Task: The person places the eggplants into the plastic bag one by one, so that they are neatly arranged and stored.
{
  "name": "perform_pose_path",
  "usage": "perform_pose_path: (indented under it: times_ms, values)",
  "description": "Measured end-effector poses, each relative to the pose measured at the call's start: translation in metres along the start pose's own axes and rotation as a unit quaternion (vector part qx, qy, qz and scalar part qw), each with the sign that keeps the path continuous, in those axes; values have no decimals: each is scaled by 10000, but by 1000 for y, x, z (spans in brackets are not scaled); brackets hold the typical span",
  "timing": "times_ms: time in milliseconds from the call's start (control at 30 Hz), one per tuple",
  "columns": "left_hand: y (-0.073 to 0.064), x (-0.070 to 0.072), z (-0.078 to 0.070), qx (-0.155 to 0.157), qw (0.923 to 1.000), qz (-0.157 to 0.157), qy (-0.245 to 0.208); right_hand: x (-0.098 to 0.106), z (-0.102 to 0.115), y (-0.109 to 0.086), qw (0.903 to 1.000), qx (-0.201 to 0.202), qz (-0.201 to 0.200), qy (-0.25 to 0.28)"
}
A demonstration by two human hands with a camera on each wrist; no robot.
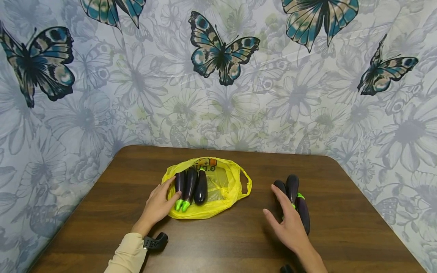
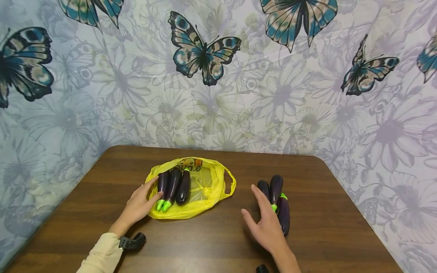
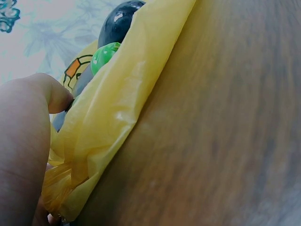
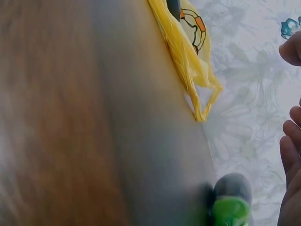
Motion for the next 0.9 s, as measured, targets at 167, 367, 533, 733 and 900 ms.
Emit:
perform_pose_path:
  times_ms: [167,367,533,733,900]
  values:
    - [0,0,0,18,10000,16,3,4,-7,0,9999,-163,15,22]
    - [0,0,-1,18,10000,42,-8,10,-13,0,9996,-267,-36,32]
    - [-1,1,-2,20,10000,50,-15,16,-16,0,9994,-328,-108,-11]
    - [-1,2,-4,-33,10000,39,17,25,-18,0,9988,-417,-246,-53]
    - [-2,2,-4,-53,10000,17,6,32,-23,-1,9983,-488,-298,-57]
Point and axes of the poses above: each hand's wrist, its own y-axis towards the middle knuckle, its own x-axis out of the back of the hand, z = x × y, the point moved 9 cm from there along y, towards the middle knuckle, and after that the axes turned 3 degrees about y, right-handed, at the moved point
